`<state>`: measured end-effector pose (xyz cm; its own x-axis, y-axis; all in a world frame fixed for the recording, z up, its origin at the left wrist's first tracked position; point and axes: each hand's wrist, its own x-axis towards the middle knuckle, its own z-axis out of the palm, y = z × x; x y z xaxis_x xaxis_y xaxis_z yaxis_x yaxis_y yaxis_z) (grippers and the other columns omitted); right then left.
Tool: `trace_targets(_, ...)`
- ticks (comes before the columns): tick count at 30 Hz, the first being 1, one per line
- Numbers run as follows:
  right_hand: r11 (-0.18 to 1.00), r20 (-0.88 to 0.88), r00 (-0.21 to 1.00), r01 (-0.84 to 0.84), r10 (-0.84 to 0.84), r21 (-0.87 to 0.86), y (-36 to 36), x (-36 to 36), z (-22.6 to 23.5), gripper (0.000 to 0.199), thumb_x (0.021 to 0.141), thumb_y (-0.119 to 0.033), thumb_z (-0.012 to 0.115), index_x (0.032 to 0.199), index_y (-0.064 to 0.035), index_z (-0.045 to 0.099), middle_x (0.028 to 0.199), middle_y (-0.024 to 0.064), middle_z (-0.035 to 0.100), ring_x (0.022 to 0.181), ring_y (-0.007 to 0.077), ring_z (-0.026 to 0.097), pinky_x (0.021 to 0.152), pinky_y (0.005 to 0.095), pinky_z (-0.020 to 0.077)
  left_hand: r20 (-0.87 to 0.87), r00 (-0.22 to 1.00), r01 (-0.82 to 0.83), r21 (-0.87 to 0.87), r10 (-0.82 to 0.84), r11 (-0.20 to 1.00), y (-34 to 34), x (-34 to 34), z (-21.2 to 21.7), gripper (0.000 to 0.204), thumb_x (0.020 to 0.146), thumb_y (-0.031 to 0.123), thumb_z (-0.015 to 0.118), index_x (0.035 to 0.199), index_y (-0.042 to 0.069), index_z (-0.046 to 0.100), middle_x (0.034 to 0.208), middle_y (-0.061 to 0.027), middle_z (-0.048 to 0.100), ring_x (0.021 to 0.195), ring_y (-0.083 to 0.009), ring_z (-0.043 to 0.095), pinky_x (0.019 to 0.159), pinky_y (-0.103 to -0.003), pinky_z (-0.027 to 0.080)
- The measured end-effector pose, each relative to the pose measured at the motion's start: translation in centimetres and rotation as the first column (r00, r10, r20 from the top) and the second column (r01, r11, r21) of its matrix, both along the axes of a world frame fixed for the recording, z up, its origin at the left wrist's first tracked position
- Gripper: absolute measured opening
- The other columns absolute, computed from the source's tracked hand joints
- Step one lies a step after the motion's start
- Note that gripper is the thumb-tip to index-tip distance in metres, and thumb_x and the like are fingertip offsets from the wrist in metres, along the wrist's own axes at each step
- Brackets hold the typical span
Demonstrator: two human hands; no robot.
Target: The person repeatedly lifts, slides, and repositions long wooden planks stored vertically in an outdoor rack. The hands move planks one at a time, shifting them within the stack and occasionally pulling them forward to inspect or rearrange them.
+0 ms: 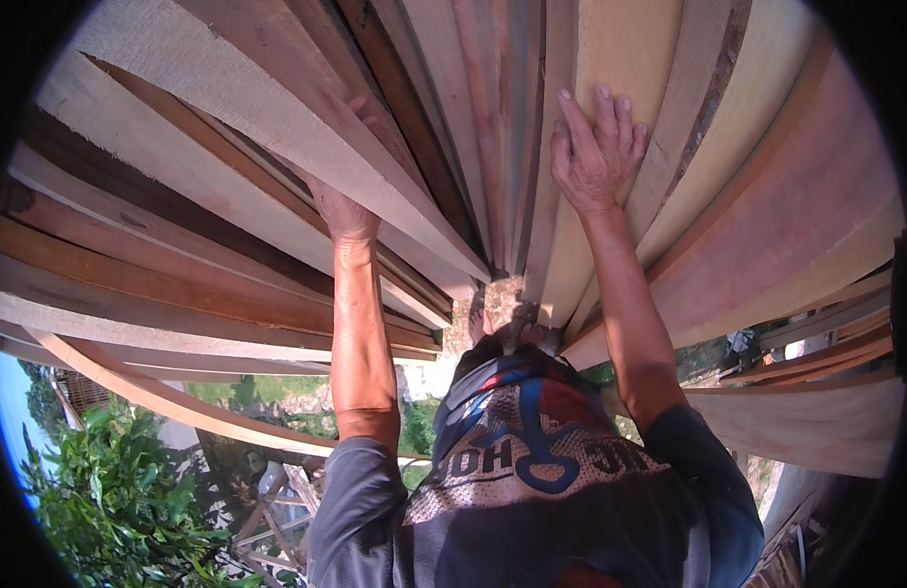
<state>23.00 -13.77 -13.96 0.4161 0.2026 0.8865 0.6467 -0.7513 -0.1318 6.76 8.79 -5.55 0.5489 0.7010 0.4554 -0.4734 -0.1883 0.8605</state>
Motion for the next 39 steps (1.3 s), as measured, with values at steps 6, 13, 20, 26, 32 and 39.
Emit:
trace_targets(6,0.999,0.053,0.998,0.037,-0.036,-0.018,0.0,0.1,0.1,0.055,0.082,-0.022,0.071,0.135,-0.0375,0.066,0.153,-0.0012,0.051,0.145,0.0230,0.039,0.119,0.0474,0.0186,0.003,0.892,-0.406,0.443,0.452,0.799,-6.0,-1.8,2.5,0.067,0.094,0.029,0.077,0.143,-0.006,0.046,0.129,-0.0177,0.063,0.115,-0.0235,0.061,0.103,-0.035,0.048)
trace_targets(13,0.999,0.058,0.998,-0.025,0.023,0.037,0.0,0.5,-0.6,0.057,0.082,-0.018,0.066,0.136,-0.0370,0.066,0.153,-0.0034,0.051,0.145,0.0207,0.039,0.123,0.0451,0.0132,-0.007,0.991,-0.129,0.138,0.131,0.982,-2.5,-2.9,5.0,0.054,0.095,0.040,0.074,0.124,-0.003,0.062,0.116,-0.0120,0.068,0.104,-0.0188,0.066,0.090,-0.035,0.056)
trace_targets(20,1.000,0.052,0.999,-0.001,0.001,0.000,-0.1,0.5,-0.9,0.053,0.086,-0.023,0.069,0.137,-0.0361,0.065,0.155,-0.0023,0.049,0.148,0.0224,0.036,0.124,0.0457,0.0125,0.020,0.975,-0.222,0.158,0.222,0.962,-0.8,-0.2,4.3,0.068,0.093,0.060,0.070,0.121,-0.002,0.065,0.116,-0.0076,0.067,0.105,-0.0151,0.061,0.090,-0.032,0.050)
trace_targets(26,0.998,0.055,0.997,-0.057,0.057,-0.002,-0.7,0.1,-0.3,0.053,0.087,-0.018,0.066,0.139,-0.0311,0.064,0.156,0.0011,0.048,0.148,0.0251,0.037,0.124,0.0489,0.0133,0.040,0.981,-0.191,0.152,0.187,0.970,-0.7,0.7,5.1,0.059,0.098,0.049,0.068,0.124,-0.003,0.062,0.112,-0.0107,0.068,0.104,-0.0171,0.061,0.092,-0.033,0.049)
trace_targets(32,0.998,0.114,0.992,-0.056,0.053,0.019,-0.5,0.2,-0.5,0.050,0.087,-0.016,0.064,0.135,-0.0281,0.067,0.154,0.0030,0.050,0.147,0.0269,0.038,0.124,0.0499,0.0144,0.061,0.953,-0.303,0.232,0.297,0.924,0.0,0.8,4.3,0.060,0.103,0.060,0.052,0.108,0.001,0.061,0.096,-0.0017,0.060,0.087,-0.0112,0.054,0.079,-0.028,0.045)
trace_targets(39,0.996,0.082,0.993,-0.083,0.081,0.017,-1.0,0.3,-0.7,0.048,0.087,-0.015,0.065,0.133,-0.0265,0.069,0.153,0.0030,0.051,0.147,0.0267,0.040,0.124,0.0482,0.0155,0.061,0.963,-0.271,0.189,0.264,0.944,2.0,-2.1,7.1,0.062,0.103,0.060,0.051,0.113,0.000,0.062,0.084,0.0040,0.055,0.076,-0.0072,0.048,0.068,-0.025,0.042)
